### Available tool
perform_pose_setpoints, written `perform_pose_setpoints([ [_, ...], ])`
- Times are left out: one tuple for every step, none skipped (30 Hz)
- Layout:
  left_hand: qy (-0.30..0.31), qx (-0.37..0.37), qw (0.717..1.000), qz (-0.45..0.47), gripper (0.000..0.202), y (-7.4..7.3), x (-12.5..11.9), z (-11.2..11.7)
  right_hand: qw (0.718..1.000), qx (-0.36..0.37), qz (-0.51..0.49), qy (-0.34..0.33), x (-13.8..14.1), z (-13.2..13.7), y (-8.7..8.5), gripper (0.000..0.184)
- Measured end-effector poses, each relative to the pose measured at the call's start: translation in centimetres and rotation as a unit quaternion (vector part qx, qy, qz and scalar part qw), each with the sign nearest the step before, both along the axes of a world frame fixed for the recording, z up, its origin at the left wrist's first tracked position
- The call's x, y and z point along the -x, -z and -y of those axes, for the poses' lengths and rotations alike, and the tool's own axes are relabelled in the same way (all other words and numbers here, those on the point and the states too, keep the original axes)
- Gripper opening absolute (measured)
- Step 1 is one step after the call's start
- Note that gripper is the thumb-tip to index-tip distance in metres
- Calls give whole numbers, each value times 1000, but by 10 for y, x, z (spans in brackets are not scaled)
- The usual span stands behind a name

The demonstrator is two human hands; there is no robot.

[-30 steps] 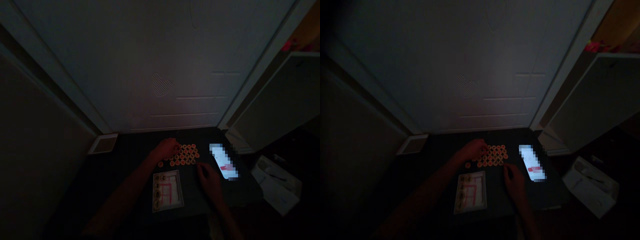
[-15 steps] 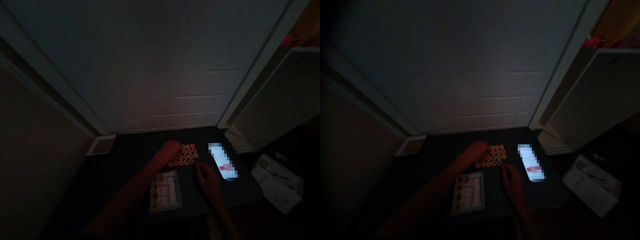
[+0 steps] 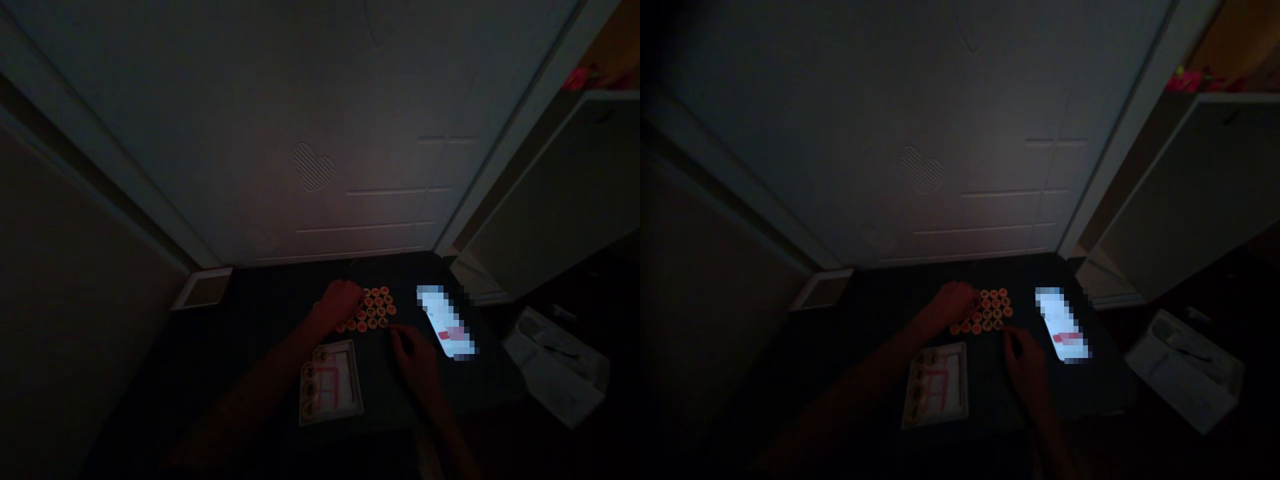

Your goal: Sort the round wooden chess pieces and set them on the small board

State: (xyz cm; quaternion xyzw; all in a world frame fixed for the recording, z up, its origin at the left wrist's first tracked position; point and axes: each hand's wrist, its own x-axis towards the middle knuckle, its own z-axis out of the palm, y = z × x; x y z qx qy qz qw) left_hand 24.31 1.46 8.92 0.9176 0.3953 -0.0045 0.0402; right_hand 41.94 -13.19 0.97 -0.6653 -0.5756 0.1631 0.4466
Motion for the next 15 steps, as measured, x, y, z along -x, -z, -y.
perform_pose_setpoints([
  [-3,0,1000,1,17,0,0,0,1000,0,2,-2,0,0,0,30],
  [-6,1,1000,1,17,1,-1,0,1000,-1,3,-3,0,0,0,30],
  [-8,2,1000,1,17,1,-1,0,1000,-2,4,-5,0,0,0,30],
  [-11,3,1000,2,18,1,-1,0,1000,-2,4,-5,-1,0,0,30],
  [-14,4,1000,4,18,1,-1,1,1000,-3,3,-5,-1,0,0,30],
  [-17,5,1000,6,17,1,-1,1,1000,-3,3,-4,-1,0,0,30],
  [-19,7,1000,8,16,0,-1,1,1000,-4,2,-4,-1,0,1,30],
  [-22,10,1000,10,14,-1,-1,2,1000,-4,3,-3,-1,0,1,30],
  [-24,13,1000,13,13,-3,-1,2,1000,-5,3,-3,-2,0,2,31],
  [-27,17,999,15,13,-4,0,2,1000,-5,4,-4,-2,0,2,31],
  [-29,20,999,19,14,-7,0,2,1000,-6,6,-4,-3,0,3,31],
  [-31,23,999,23,16,-9,1,1,1000,-6,9,-5,-3,0,3,31],
  [-34,25,999,29,17,-12,2,1,1000,-9,13,-7,-3,0,4,30],
  [-35,26,998,35,19,-15,4,0,1000,-13,20,-11,-3,0,4,30],
  [-37,26,998,41,20,-18,5,-1,999,-18,31,-20,-2,1,4,29],
])
